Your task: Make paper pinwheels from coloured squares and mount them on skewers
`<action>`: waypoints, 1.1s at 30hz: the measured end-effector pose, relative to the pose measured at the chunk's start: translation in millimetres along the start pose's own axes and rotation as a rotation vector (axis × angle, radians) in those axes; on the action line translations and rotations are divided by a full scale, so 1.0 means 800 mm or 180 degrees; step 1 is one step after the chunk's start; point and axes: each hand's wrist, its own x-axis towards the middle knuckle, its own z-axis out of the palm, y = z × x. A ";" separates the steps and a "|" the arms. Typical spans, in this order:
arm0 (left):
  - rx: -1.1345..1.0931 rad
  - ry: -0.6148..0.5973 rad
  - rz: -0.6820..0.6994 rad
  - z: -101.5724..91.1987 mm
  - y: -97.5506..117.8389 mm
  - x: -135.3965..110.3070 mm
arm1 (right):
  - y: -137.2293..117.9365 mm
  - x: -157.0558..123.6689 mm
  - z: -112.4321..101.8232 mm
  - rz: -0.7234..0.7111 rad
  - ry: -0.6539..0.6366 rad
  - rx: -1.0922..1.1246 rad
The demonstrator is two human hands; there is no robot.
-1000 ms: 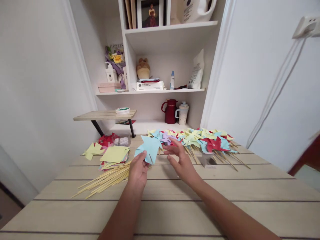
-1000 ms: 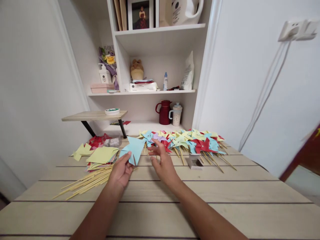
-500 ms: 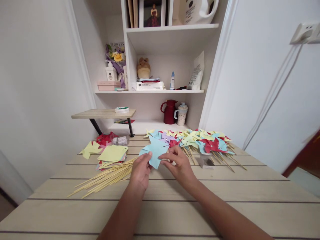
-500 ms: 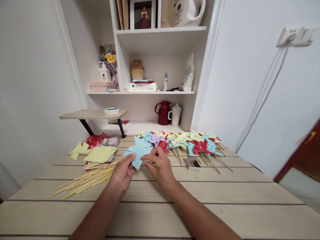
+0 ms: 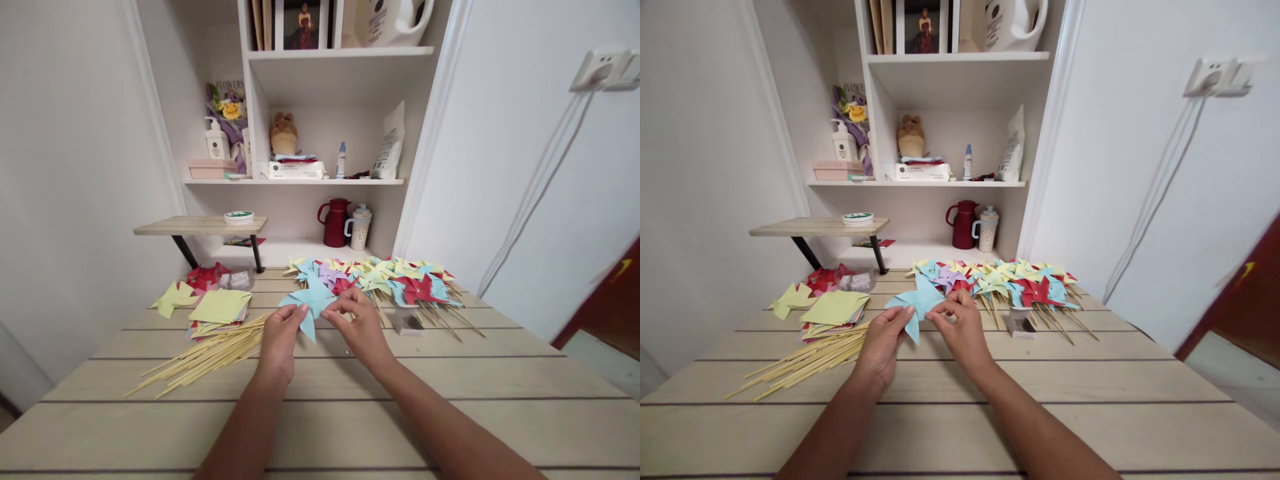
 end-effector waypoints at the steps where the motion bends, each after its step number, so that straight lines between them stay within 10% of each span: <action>1: 0.0044 -0.0031 0.0040 0.000 -0.001 0.000 | 0.000 0.000 0.000 0.0011 0.0001 -0.0013; 28: 0.0587 0.0122 0.0359 0.008 0.000 -0.004 | 0.000 0.001 0.001 -0.0026 0.0045 -0.0037; 33: 0.1552 0.0366 0.1206 0.004 -0.003 0.005 | 0.001 0.004 -0.008 -0.0448 0.0167 -0.0582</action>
